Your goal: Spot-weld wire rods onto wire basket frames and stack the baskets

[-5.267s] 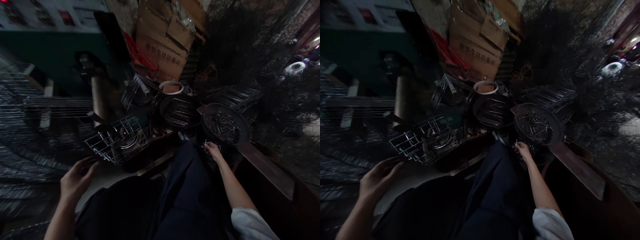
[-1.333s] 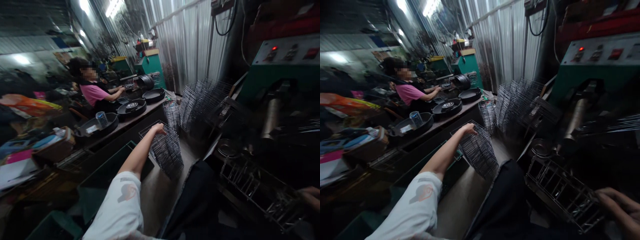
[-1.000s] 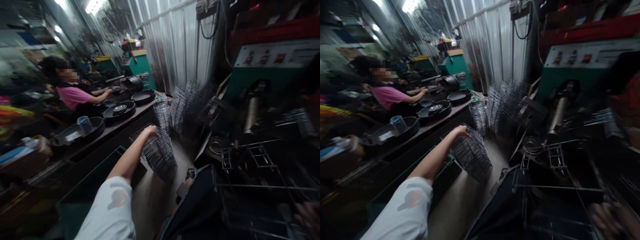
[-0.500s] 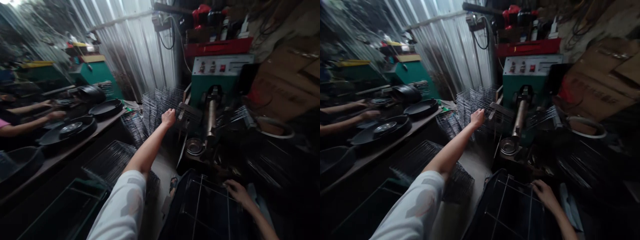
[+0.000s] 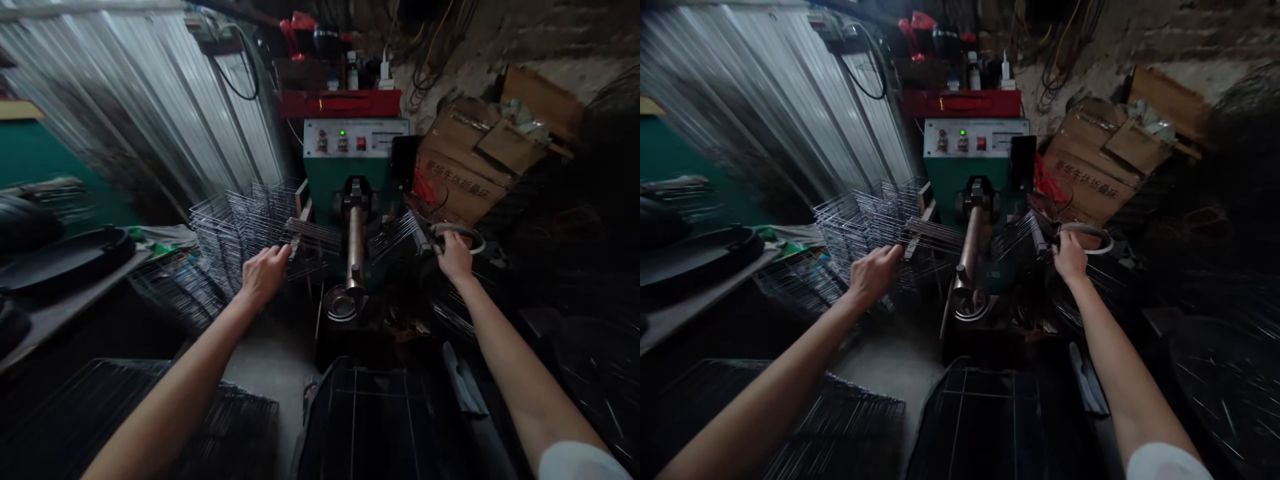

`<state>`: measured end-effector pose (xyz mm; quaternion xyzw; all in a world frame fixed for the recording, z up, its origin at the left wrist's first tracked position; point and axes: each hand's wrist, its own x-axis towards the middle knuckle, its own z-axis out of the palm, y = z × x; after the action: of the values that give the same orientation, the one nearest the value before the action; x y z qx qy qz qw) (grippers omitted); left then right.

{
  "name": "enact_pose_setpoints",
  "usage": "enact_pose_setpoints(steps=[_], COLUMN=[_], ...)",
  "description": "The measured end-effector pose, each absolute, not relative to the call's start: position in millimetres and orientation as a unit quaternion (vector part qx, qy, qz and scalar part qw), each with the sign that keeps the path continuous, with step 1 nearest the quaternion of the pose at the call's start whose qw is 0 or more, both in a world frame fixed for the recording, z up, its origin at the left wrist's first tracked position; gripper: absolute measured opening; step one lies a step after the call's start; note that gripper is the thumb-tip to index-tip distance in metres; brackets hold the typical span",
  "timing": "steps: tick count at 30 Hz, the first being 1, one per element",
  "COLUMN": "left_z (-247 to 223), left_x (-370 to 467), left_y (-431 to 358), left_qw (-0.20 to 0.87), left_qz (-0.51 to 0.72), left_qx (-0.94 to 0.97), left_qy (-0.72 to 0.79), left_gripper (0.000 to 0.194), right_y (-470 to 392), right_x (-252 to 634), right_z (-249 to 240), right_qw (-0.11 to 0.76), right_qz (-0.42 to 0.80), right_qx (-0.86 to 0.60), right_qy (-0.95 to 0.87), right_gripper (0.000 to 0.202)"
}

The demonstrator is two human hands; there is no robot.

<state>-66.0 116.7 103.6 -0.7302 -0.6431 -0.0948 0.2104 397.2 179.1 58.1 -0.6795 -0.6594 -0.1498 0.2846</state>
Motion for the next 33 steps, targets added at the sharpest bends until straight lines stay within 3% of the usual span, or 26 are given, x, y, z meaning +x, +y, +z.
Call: enact_pose_setpoints(steps=[4,17,24,28,33], left_z=[76.6,-78.2,-81.3,-76.2,-79.1], left_x=[-71.2,-92.6,-56.1,-25.7,-6.1], left_y=[82.6,-63.7,-90.9,-93.9,-107.7], left_qw=[0.187,-0.085,-0.197,-0.271,-0.33], left_qz=[-0.128,-0.32,-0.37,-0.408,-0.441], left_qx=[-0.722,-0.602,-0.537,-0.513,-0.496], left_qy=[-0.654,-0.726,-0.732,-0.705,-0.671], left_gripper=[0.026,0.018,0.02,0.031,0.034], right_y=[207.2,164.8,99.6,69.1,42.1], right_x=[390.2,395.6,389.9,380.0,369.9], right_z=[69.9,84.6,64.9,48.5,47.6], right_qw=[0.213,0.188,0.09,0.02,0.012], right_qz=[-0.149,-0.194,-0.177,-0.142,-0.132], right_qx=[-0.696,-0.628,-0.624,-0.6,-0.601], right_qy=[-0.67,-0.73,-0.756,-0.787,-0.788], right_gripper=[0.025,0.025,0.027,0.028,0.022])
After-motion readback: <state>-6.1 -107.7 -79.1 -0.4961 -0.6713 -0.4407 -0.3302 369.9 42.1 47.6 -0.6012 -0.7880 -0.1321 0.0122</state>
